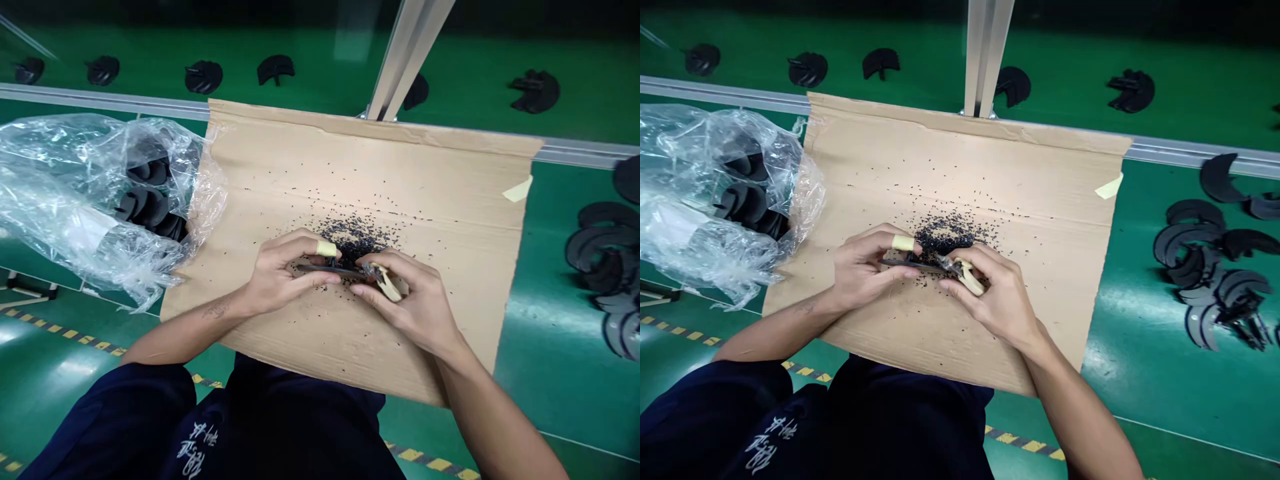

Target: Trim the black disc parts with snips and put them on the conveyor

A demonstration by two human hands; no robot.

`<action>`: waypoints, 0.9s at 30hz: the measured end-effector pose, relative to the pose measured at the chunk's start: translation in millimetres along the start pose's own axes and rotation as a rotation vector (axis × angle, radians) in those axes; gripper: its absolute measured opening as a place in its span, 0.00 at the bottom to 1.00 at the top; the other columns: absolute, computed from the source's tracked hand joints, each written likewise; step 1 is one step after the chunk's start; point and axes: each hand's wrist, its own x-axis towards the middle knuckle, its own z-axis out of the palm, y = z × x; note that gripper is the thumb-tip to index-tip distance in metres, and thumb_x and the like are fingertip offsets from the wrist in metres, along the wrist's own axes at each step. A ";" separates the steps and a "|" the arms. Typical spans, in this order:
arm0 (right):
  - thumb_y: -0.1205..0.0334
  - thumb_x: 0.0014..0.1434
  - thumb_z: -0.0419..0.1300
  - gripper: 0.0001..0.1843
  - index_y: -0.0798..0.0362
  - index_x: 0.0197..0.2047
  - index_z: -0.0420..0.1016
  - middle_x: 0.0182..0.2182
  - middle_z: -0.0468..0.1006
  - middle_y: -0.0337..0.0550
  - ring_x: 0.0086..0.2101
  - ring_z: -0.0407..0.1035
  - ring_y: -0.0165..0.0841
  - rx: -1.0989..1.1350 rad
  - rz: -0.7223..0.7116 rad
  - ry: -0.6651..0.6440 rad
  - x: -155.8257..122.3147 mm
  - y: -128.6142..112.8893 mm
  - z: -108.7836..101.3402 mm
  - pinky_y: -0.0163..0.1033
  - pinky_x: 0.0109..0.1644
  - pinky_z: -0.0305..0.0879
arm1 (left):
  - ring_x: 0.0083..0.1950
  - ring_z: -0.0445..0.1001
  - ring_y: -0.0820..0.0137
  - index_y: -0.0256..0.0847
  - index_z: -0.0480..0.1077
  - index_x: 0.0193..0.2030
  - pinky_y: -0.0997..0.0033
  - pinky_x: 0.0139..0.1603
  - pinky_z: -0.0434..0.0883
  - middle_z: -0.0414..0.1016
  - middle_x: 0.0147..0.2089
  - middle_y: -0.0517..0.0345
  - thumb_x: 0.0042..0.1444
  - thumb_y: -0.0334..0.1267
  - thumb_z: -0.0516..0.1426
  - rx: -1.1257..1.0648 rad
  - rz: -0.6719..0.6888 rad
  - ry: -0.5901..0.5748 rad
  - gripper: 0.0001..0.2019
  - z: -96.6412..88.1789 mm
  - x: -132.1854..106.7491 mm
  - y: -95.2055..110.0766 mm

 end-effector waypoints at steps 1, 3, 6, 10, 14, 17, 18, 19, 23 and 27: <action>0.62 0.64 0.67 0.08 0.51 0.46 0.77 0.36 0.82 0.43 0.35 0.75 0.34 0.019 -0.013 0.007 -0.5 -1.8 0.6 0.39 0.37 0.71 | 0.41 0.80 0.72 0.38 0.77 0.45 0.74 0.40 0.77 0.82 0.39 0.55 0.58 0.42 0.69 -0.003 0.009 -0.013 0.13 -0.5 -0.1 -0.5; 0.65 0.65 0.64 0.05 0.51 0.45 0.77 0.35 0.81 0.44 0.34 0.75 0.34 -0.071 -0.104 0.045 -2.2 -3.6 1.4 0.40 0.38 0.70 | 0.44 0.81 0.70 0.38 0.76 0.46 0.71 0.44 0.79 0.82 0.41 0.53 0.61 0.40 0.67 0.028 0.063 -0.059 0.11 -1.3 -0.6 -2.8; 0.70 0.65 0.60 0.07 0.52 0.45 0.77 0.32 0.81 0.45 0.32 0.72 0.35 -0.355 -0.312 0.089 -5.4 -3.7 1.4 0.42 0.34 0.63 | 0.45 0.80 0.67 0.38 0.75 0.49 0.66 0.46 0.80 0.82 0.43 0.51 0.65 0.35 0.63 0.206 0.173 -0.145 0.08 -2.1 -1.5 -7.5; 0.71 0.65 0.60 0.09 0.53 0.47 0.77 0.30 0.79 0.42 0.30 0.69 0.33 -0.299 -0.384 0.011 -6.8 -6.2 -1.1 0.42 0.33 0.61 | 0.45 0.78 0.67 0.39 0.74 0.52 0.64 0.45 0.79 0.81 0.45 0.53 0.65 0.27 0.59 0.370 0.252 -0.225 0.10 -1.5 -3.9 -10.8; 0.70 0.63 0.63 0.11 0.50 0.49 0.77 0.35 0.81 0.42 0.32 0.74 0.32 0.021 -0.174 0.063 -3.8 -6.2 -9.1 0.40 0.35 0.68 | 0.48 0.79 0.67 0.36 0.73 0.53 0.66 0.47 0.80 0.79 0.47 0.48 0.65 0.26 0.57 0.265 0.188 -0.219 0.11 -0.4 -5.8 -9.7; 0.71 0.63 0.62 0.12 0.49 0.48 0.77 0.36 0.81 0.43 0.34 0.74 0.33 -0.138 -0.088 0.178 -1.4 1.0 -13.6 0.40 0.36 0.69 | 0.50 0.79 0.67 0.36 0.72 0.55 0.66 0.49 0.80 0.79 0.48 0.48 0.65 0.28 0.57 0.120 0.106 -0.197 0.13 -1.0 -5.1 -7.3; 0.71 0.63 0.61 0.12 0.50 0.48 0.77 0.36 0.80 0.44 0.35 0.73 0.34 -0.208 -0.101 0.181 -1.0 4.1 -13.9 0.41 0.37 0.68 | 0.51 0.79 0.68 0.36 0.73 0.56 0.65 0.50 0.80 0.79 0.48 0.48 0.66 0.28 0.57 0.079 0.087 -0.191 0.13 -1.3 -4.7 -6.5; 0.71 0.64 0.60 0.12 0.50 0.49 0.77 0.36 0.80 0.45 0.35 0.73 0.35 -0.270 -0.124 0.166 -0.8 6.9 -13.6 0.41 0.37 0.68 | 0.51 0.79 0.68 0.37 0.73 0.57 0.65 0.50 0.80 0.79 0.48 0.48 0.66 0.28 0.57 0.050 0.071 -0.186 0.14 -1.6 -4.4 -5.7; 0.70 0.65 0.60 0.10 0.54 0.49 0.76 0.35 0.80 0.47 0.33 0.71 0.35 -0.410 -0.212 0.088 -1.9 12.7 -9.5 0.41 0.37 0.66 | 0.50 0.79 0.68 0.37 0.75 0.57 0.66 0.49 0.79 0.80 0.48 0.47 0.66 0.28 0.58 -0.006 0.055 -0.173 0.14 -1.9 -4.0 -4.4; 0.70 0.66 0.59 0.10 0.56 0.49 0.76 0.36 0.81 0.48 0.34 0.70 0.35 -0.438 -0.237 0.067 -2.8 11.4 -8.1 0.41 0.37 0.66 | 0.49 0.79 0.69 0.38 0.75 0.57 0.68 0.47 0.79 0.79 0.48 0.48 0.65 0.28 0.59 -0.015 0.059 -0.169 0.14 -2.1 -3.5 -4.0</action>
